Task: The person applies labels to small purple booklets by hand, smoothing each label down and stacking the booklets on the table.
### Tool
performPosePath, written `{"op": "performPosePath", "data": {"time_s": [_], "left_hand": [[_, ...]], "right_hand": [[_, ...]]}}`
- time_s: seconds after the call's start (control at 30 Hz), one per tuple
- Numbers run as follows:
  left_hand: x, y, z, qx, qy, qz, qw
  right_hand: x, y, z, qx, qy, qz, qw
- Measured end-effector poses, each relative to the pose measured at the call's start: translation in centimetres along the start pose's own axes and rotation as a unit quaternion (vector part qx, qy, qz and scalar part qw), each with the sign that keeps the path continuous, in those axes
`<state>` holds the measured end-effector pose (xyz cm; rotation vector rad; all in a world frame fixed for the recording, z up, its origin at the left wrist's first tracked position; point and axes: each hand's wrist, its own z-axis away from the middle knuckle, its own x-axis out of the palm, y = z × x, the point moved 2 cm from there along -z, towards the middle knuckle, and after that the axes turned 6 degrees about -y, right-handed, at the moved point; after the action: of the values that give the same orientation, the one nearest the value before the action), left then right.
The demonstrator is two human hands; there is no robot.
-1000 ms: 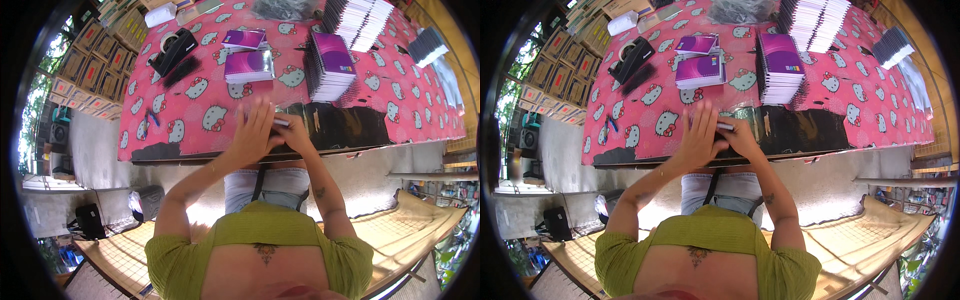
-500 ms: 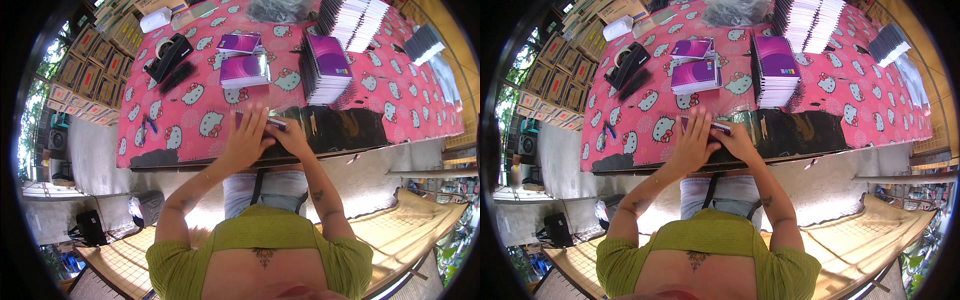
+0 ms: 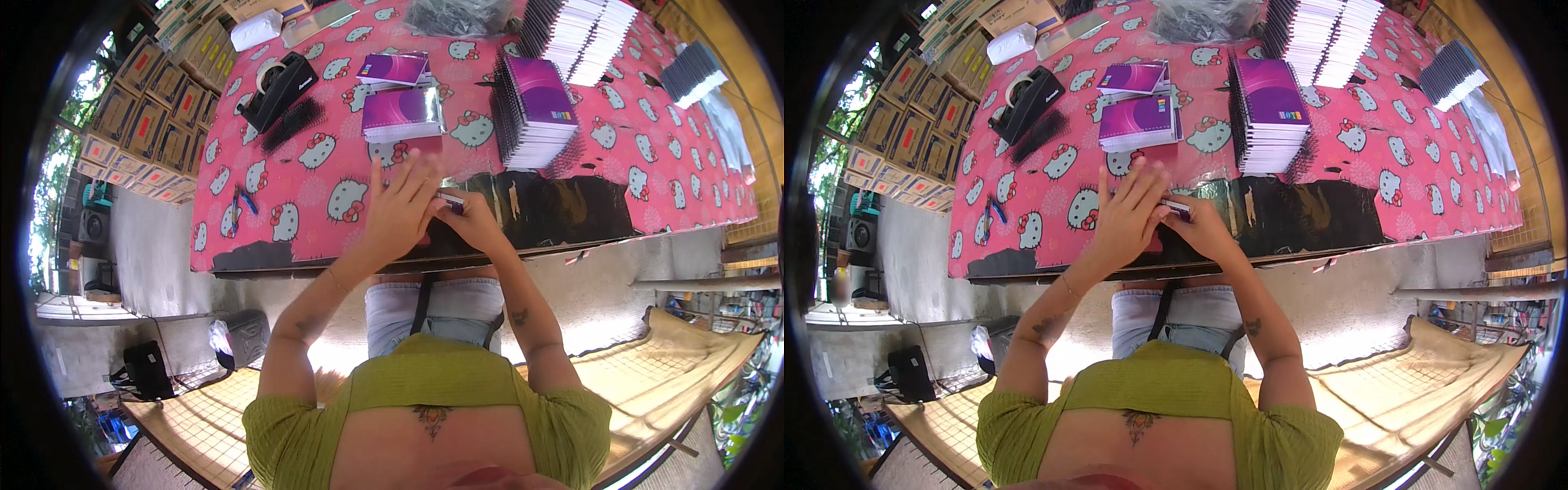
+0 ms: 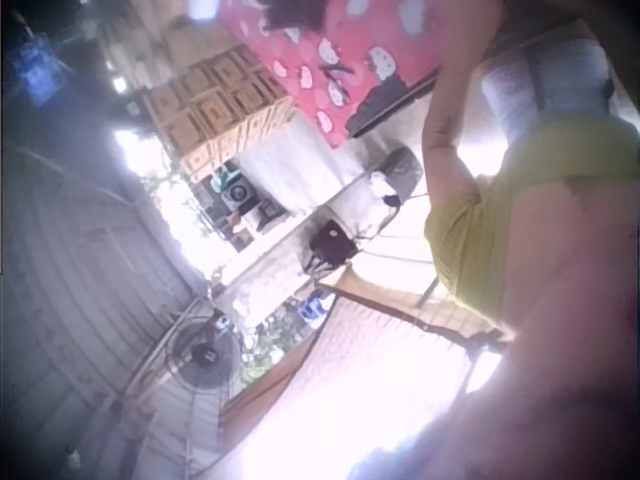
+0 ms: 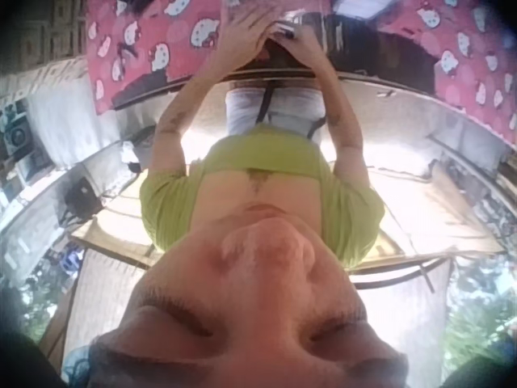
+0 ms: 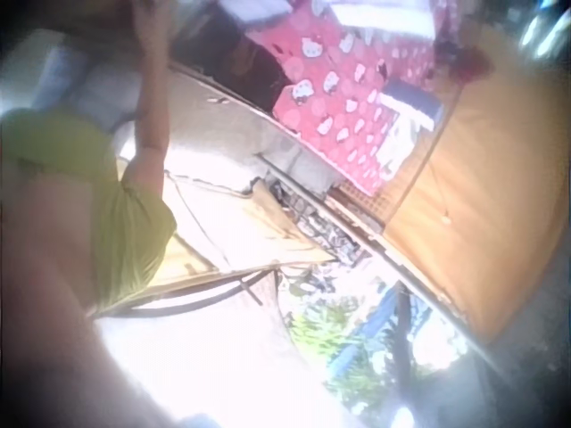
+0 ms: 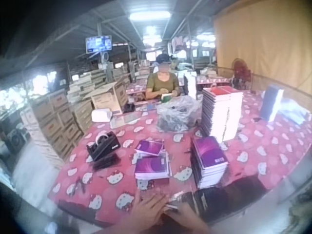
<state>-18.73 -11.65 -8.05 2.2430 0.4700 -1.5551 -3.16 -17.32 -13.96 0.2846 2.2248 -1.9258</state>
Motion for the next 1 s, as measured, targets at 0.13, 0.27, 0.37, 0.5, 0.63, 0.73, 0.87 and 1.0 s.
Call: {"op": "performPosePath", "data": {"time_s": [0.13, 0.27, 0.37, 0.5, 0.63, 0.73, 0.87, 1.0], "left_hand": [[1.5, -2.6, 1.1, 0.058, -0.083, 0.057, 0.993], [0.9, -0.1, 0.5, 0.016, -0.073, 0.019, 0.997], [3.2, 1.8, 3.7, 0.010, 0.029, 0.015, 0.999], [2.0, 0.9, 0.6, -0.014, 0.024, 0.013, 1.000], [4.8, 2.2, 3.8, -0.004, 0.010, 0.038, 0.999], [3.6, 2.1, 3.3, -0.002, 0.018, 0.038, 0.999], [2.8, 1.8, 1.8, -0.006, -0.002, 0.054, 0.999], [2.4, 1.2, 1.8, -0.001, 0.012, 0.039, 0.999]], "right_hand": [[0.2, -1.2, 0.2, 0.012, -0.034, 0.032, 0.999], [0.1, -0.8, 0.2, 0.007, -0.017, 0.026, 0.999], [0.4, -1.3, 0.4, 0.005, 0.006, 0.022, 1.000], [0.6, -0.8, 0.1, -0.068, 0.007, 0.035, 0.997], [0.6, 0.0, 0.4, 0.027, -0.016, -0.011, 0.999], [0.4, -0.7, 0.2, 0.003, -0.009, -0.030, 1.000], [0.7, -0.5, 0.6, -0.034, 0.003, 0.009, 0.999], [0.8, -0.4, 0.3, -0.053, 0.001, 0.008, 0.999]]}}
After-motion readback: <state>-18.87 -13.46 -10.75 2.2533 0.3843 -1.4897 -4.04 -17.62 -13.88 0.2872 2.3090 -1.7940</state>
